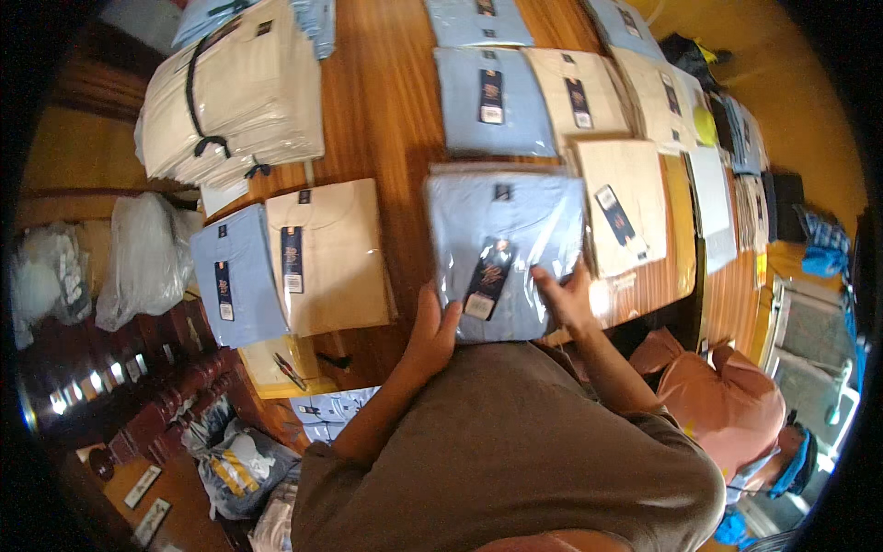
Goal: The person gathers several packaged shirts from a table, stacks them, and secures the stack with a black elastic band before placing the bundle onto a larger pile of similar bundles.
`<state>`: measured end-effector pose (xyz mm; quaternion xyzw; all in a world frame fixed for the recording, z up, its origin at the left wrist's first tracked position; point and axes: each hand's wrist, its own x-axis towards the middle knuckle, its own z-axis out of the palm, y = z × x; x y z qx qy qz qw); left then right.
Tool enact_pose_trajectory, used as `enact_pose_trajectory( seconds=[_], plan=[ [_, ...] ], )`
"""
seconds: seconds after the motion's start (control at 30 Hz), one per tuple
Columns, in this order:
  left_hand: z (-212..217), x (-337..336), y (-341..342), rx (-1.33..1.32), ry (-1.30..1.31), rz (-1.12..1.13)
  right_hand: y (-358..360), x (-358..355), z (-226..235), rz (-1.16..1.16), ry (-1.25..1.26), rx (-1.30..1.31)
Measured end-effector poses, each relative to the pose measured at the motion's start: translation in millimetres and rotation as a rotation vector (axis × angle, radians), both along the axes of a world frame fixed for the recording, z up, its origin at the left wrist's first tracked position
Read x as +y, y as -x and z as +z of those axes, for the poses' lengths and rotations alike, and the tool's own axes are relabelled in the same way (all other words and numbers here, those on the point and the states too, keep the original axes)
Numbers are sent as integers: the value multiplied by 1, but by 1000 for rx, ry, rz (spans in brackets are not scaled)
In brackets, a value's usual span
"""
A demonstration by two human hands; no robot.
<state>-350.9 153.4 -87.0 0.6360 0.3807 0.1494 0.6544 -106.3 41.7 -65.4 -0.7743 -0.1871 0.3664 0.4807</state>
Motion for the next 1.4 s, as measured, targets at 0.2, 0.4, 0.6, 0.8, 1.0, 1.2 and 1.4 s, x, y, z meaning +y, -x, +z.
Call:
enact_pose_trajectory(
  seconds=[0.2, 0.4, 0.6, 0.8, 1.0, 1.2, 1.4],
  plan=[
    [-15, -37, 0, 93, 165, 132, -11, -41, -24, 22, 29, 230],
    [-48, -46, -15, -17, 331, 241, -38, -30, -43, 271, 58, 153],
    [-36, -47, -29, -69, 208, 412, -51, -24, -38, 379, 8, 18],
    [-38, -67, -52, -191, 161, 499, -53, -28, -54, 346, -184, 54],
    [-51, -57, -52, 99, 73, 583, -68, -11, -52, 469, -134, 116],
    [-32, -50, -31, 100, -130, 402, -60, -26, -47, 339, -118, 81],
    [-3, -28, 140, 102, -617, 686, -57, -31, -56, 379, -70, -279]
  ],
)
